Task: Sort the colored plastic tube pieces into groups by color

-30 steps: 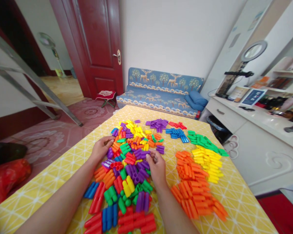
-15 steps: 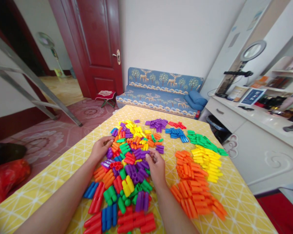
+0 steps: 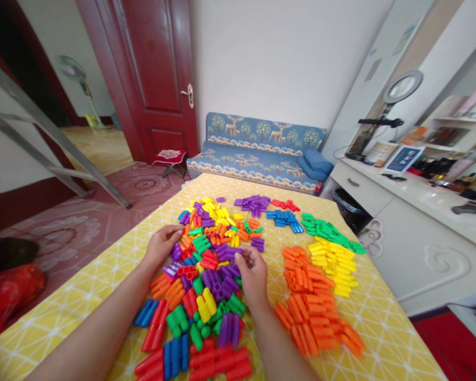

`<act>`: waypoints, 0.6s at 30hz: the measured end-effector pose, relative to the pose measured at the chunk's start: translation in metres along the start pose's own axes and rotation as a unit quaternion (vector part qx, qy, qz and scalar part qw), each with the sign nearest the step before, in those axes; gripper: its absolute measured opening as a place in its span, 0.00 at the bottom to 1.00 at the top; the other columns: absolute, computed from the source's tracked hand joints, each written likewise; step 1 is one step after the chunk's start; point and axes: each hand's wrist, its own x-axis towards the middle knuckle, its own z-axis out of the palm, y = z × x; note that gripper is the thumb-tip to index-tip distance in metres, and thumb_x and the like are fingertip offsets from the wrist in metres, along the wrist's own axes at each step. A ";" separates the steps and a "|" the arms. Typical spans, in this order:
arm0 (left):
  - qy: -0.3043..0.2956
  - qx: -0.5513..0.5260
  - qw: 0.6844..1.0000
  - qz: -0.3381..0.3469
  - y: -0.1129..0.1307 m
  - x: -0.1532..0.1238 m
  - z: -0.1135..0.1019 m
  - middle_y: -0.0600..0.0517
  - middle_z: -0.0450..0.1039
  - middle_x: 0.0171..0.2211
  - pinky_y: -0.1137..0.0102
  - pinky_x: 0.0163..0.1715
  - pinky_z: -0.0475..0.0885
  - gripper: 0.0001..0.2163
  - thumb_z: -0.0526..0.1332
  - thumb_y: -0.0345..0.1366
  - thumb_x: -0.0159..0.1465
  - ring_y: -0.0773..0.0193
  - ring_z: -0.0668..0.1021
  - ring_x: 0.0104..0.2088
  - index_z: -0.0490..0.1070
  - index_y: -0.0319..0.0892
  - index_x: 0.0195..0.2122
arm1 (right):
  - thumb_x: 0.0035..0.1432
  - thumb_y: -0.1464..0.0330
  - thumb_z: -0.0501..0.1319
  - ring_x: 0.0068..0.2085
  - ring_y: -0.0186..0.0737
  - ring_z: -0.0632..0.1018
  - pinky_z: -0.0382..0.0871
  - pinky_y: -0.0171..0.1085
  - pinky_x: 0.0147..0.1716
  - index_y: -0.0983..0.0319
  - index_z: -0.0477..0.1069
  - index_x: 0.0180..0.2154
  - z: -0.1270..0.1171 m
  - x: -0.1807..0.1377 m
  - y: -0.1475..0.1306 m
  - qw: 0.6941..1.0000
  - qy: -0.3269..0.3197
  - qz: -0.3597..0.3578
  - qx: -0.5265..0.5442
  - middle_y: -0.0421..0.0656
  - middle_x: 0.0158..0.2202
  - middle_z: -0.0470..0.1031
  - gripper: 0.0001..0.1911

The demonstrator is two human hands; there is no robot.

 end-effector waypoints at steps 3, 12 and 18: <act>-0.003 0.000 1.000 -0.007 0.000 0.000 0.000 0.48 0.78 0.42 0.64 0.45 0.71 0.15 0.56 0.45 0.61 0.56 0.78 0.42 0.77 0.43 0.40 | 0.52 0.60 0.65 0.36 0.42 0.76 0.71 0.40 0.39 0.60 0.71 0.37 0.001 -0.002 -0.007 1.000 0.010 -0.007 -0.005 0.42 0.33 0.76 0.13; 0.001 -0.026 0.999 -0.042 -0.003 -0.001 0.001 0.47 0.79 0.40 0.66 0.40 0.72 0.16 0.56 0.46 0.60 0.56 0.79 0.39 0.76 0.42 0.41 | 0.49 0.59 0.67 0.35 0.42 0.78 0.73 0.40 0.35 0.60 0.72 0.39 -0.004 0.001 -0.057 0.999 0.018 0.005 0.042 0.43 0.34 0.77 0.16; -0.013 -0.024 0.998 -0.049 -0.001 -0.001 0.000 0.47 0.79 0.41 0.66 0.43 0.72 0.17 0.55 0.47 0.60 0.56 0.79 0.41 0.76 0.41 0.41 | 0.44 0.60 0.70 0.32 0.38 0.78 0.73 0.37 0.33 0.61 0.74 0.37 -0.045 0.043 -0.084 0.999 0.025 -0.023 -0.004 0.42 0.31 0.78 0.18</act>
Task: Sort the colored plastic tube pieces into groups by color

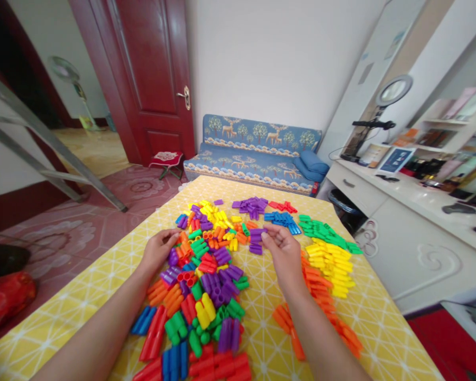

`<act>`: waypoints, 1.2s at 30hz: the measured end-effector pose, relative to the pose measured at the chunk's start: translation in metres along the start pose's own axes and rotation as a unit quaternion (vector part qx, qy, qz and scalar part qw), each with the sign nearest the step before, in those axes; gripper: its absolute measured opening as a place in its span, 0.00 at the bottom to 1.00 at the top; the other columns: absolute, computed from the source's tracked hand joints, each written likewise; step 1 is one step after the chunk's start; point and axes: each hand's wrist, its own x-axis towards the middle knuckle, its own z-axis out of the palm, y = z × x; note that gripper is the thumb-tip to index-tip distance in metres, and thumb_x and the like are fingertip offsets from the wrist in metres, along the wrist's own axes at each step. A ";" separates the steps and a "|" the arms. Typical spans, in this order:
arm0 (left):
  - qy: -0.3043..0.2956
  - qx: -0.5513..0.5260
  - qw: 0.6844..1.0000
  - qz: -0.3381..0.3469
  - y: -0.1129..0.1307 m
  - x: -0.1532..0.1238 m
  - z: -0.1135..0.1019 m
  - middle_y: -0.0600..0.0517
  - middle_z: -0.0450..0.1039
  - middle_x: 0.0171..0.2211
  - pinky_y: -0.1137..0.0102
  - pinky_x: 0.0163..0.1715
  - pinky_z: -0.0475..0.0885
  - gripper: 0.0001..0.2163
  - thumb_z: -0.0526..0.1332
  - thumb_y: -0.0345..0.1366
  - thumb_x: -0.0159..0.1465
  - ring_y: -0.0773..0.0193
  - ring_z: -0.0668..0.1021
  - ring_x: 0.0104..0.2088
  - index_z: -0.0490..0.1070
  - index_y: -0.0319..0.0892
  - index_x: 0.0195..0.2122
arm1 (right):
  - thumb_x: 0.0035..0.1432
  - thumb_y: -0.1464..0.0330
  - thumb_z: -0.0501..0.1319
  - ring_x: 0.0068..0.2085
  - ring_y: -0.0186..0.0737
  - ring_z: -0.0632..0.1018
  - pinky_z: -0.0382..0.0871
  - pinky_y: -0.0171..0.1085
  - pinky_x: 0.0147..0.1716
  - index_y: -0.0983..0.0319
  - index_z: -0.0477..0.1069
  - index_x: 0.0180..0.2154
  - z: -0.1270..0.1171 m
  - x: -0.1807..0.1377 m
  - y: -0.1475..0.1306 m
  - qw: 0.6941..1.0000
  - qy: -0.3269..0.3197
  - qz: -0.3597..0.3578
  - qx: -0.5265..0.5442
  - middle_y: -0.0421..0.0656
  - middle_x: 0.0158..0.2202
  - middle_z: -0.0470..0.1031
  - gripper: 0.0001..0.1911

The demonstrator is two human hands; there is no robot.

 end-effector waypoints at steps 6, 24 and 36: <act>-0.006 0.012 1.000 0.006 0.001 0.000 0.000 0.47 0.78 0.42 0.66 0.43 0.71 0.17 0.55 0.47 0.61 0.55 0.78 0.42 0.76 0.42 0.40 | 0.41 0.66 0.69 0.25 0.36 0.78 0.72 0.33 0.26 0.63 0.72 0.33 -0.027 0.067 0.030 0.993 0.058 0.083 -0.061 0.40 0.24 0.77 0.14; 0.008 0.039 0.999 0.031 0.006 -0.003 -0.001 0.49 0.78 0.37 0.67 0.40 0.70 0.14 0.55 0.44 0.62 0.58 0.77 0.38 0.77 0.43 0.37 | 0.43 0.74 0.62 0.29 0.44 0.79 0.73 0.42 0.34 0.63 0.72 0.28 0.053 0.166 0.129 0.950 0.011 -0.010 -0.311 0.41 0.22 0.75 0.05; 0.010 0.043 0.999 0.026 0.007 -0.003 -0.003 0.49 0.78 0.37 0.65 0.41 0.69 0.15 0.54 0.45 0.62 0.58 0.77 0.39 0.77 0.42 0.37 | 0.51 0.70 0.58 0.34 0.40 0.76 0.68 0.38 0.38 0.61 0.75 0.32 0.044 0.120 0.091 0.898 -0.027 -0.106 -0.427 0.43 0.34 0.77 0.08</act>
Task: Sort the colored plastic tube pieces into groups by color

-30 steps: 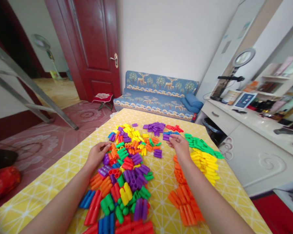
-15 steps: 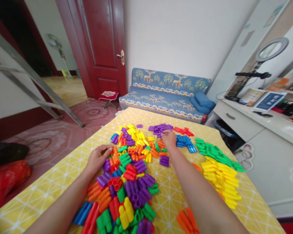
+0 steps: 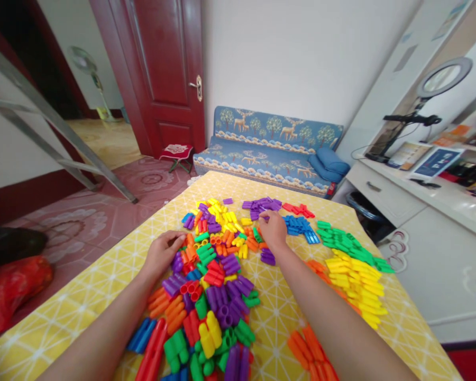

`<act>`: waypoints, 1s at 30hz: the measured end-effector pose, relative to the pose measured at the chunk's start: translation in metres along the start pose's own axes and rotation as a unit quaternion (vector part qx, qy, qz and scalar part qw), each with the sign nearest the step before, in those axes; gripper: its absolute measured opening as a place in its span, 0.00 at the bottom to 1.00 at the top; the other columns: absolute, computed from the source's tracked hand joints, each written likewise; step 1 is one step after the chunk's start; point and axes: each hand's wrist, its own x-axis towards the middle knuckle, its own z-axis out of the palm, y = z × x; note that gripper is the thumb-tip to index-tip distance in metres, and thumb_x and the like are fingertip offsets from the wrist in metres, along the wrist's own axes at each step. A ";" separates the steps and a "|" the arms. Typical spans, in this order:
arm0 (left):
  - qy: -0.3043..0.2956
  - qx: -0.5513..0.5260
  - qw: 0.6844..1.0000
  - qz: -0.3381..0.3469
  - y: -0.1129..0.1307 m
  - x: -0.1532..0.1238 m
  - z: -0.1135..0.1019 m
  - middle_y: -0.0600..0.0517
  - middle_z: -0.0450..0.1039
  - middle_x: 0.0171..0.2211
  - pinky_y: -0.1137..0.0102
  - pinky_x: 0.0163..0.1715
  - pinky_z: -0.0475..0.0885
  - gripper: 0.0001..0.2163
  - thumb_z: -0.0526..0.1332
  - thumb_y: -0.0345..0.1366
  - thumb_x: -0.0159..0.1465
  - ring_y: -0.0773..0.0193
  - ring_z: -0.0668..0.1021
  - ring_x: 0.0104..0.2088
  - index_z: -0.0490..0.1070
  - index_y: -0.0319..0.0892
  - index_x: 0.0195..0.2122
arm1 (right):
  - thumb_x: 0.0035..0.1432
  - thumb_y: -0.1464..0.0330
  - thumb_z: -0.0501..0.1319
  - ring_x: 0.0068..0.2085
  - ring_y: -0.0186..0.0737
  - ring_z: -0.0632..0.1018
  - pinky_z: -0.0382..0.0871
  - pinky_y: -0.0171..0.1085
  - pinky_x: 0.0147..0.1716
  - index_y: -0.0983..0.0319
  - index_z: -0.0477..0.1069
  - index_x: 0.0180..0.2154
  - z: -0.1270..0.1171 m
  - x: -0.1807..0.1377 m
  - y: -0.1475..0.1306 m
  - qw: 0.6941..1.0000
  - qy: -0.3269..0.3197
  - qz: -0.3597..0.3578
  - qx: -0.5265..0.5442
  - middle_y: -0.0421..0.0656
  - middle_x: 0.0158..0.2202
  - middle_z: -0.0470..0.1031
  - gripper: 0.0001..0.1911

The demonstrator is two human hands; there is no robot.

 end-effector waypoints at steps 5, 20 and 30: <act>-0.004 -0.003 1.000 -0.009 0.001 0.000 0.001 0.49 0.78 0.38 0.66 0.41 0.70 0.15 0.54 0.45 0.62 0.57 0.77 0.40 0.77 0.43 0.37 | 0.51 0.65 0.60 0.30 0.40 0.76 0.64 0.35 0.28 0.59 0.75 0.27 -0.035 -0.032 -0.002 0.997 -0.057 0.014 -0.042 0.40 0.28 0.77 0.06; -0.011 0.005 1.000 -0.010 0.005 0.000 -0.002 0.48 0.78 0.40 0.65 0.42 0.70 0.16 0.53 0.45 0.62 0.56 0.78 0.41 0.77 0.43 0.38 | 0.52 0.68 0.61 0.38 0.44 0.76 0.64 0.36 0.35 0.58 0.76 0.35 -0.059 -0.085 -0.001 0.957 -0.201 -0.095 -0.185 0.42 0.35 0.78 0.07; -0.007 0.012 1.000 -0.005 0.002 0.001 0.000 0.48 0.78 0.40 0.66 0.42 0.70 0.15 0.54 0.44 0.62 0.56 0.77 0.41 0.77 0.43 0.38 | 0.53 0.67 0.61 0.33 0.41 0.78 0.69 0.36 0.33 0.61 0.77 0.41 -0.056 -0.009 0.031 0.999 -0.028 0.002 -0.032 0.42 0.33 0.79 0.12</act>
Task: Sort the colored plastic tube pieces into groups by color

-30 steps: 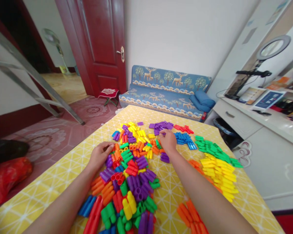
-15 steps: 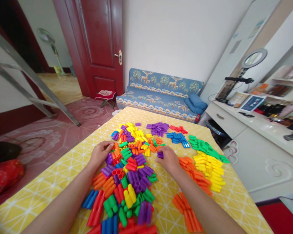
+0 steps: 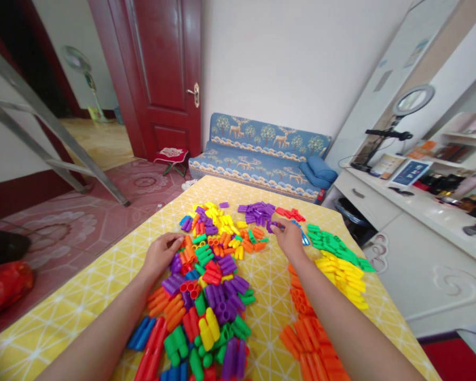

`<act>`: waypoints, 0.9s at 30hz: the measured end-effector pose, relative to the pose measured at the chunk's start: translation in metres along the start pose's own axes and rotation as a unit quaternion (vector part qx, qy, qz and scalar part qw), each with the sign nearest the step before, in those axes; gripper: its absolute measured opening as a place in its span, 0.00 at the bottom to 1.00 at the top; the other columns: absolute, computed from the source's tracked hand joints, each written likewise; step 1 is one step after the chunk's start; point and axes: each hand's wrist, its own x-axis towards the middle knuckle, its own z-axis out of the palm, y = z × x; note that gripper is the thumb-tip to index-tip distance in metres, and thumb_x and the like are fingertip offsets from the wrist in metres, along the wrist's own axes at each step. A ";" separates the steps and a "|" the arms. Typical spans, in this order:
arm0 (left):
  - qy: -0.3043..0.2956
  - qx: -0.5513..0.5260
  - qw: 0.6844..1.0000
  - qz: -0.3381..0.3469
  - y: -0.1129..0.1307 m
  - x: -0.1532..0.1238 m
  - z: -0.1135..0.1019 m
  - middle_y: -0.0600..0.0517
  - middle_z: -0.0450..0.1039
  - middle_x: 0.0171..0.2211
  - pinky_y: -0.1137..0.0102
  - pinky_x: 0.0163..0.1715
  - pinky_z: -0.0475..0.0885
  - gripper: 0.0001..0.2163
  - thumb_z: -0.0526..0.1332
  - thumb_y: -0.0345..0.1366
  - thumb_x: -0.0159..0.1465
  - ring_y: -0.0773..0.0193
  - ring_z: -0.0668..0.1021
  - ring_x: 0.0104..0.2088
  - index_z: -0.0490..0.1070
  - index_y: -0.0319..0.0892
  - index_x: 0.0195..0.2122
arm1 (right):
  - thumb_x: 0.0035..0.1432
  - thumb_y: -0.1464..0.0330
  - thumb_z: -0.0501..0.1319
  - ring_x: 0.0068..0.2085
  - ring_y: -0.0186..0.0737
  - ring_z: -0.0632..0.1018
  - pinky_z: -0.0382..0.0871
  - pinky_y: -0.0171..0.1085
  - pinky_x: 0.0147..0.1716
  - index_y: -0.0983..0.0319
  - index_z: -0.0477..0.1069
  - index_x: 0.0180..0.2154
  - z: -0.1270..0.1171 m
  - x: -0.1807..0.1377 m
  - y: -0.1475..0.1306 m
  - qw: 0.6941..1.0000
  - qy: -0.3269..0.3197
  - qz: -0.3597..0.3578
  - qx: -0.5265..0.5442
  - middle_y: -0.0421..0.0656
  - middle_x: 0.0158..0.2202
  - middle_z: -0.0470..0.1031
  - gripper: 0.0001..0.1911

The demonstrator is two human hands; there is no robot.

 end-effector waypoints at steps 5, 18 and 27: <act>-0.005 0.000 1.000 -0.001 0.000 -0.001 0.000 0.48 0.78 0.39 0.65 0.42 0.70 0.15 0.54 0.44 0.62 0.57 0.77 0.40 0.76 0.43 0.38 | 0.51 0.73 0.61 0.35 0.41 0.79 0.71 0.36 0.35 0.64 0.75 0.39 0.036 0.036 0.003 1.000 0.002 0.007 -0.006 0.44 0.33 0.79 0.12; -0.001 0.010 1.000 -0.001 0.003 -0.001 -0.002 0.49 0.78 0.37 0.66 0.41 0.70 0.14 0.54 0.43 0.63 0.57 0.77 0.40 0.77 0.44 0.36 | 0.50 0.75 0.60 0.39 0.43 0.78 0.69 0.39 0.42 0.62 0.77 0.35 0.082 0.050 -0.023 0.998 -0.028 -0.034 -0.045 0.44 0.35 0.78 0.10; 0.001 0.010 1.000 0.010 -0.002 0.000 0.001 0.49 0.78 0.37 0.66 0.40 0.70 0.15 0.53 0.44 0.63 0.57 0.77 0.39 0.77 0.44 0.37 | 0.51 0.73 0.60 0.38 0.46 0.77 0.67 0.40 0.37 0.62 0.73 0.38 0.083 0.042 -0.033 0.996 0.015 0.025 -0.079 0.47 0.36 0.76 0.10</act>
